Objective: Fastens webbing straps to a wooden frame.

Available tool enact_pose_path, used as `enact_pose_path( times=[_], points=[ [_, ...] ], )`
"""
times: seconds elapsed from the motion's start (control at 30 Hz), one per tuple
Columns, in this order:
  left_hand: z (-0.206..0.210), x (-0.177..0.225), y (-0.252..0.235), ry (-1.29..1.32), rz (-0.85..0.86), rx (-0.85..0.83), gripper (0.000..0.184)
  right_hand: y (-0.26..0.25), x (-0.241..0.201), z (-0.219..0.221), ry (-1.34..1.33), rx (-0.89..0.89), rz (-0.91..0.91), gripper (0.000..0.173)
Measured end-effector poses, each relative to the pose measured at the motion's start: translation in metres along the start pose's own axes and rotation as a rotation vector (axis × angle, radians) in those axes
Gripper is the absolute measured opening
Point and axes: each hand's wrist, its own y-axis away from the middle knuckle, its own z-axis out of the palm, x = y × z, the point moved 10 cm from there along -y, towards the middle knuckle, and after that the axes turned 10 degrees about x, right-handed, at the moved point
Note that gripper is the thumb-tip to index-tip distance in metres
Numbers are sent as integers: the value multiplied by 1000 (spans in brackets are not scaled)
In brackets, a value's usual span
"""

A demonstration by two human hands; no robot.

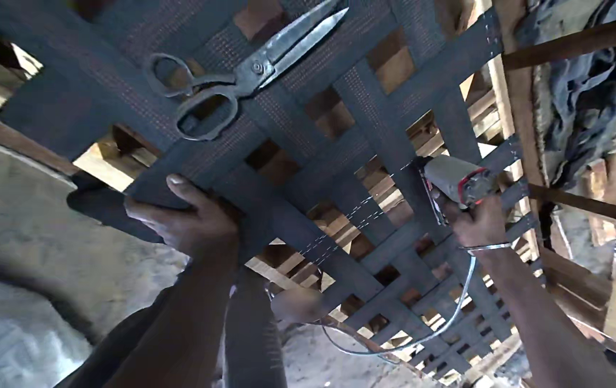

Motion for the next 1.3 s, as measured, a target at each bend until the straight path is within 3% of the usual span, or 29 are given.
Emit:
enact_pose_path(
  times=[0.13, 0.23, 0.37, 0.83, 1.13, 1.3],
  points=[
    [-2, 5, 1, -13, 8, -5, 85, 1, 19, 8, -97, -2, 108, 46],
    [-2, 2, 5, -39, 128, 78, 86, 4, 18, 8, -89, 8, 132, 44],
    [-5, 10, 4, 31, 42, 4, 85, 4, 14, 7, 19, -1, 114, 52],
    [3, -8, -1, -47, 32, 4, 88, 28, -1, 16, 29, -86, 115, 34],
    [-2, 5, 3, -38, 47, 16, 83, 44, -16, 26, -5, -137, 82, 34],
    [-1, 5, 6, -21, 38, 12, 81, 59, 2, 29, 78, -179, 61, 38]
  ],
)
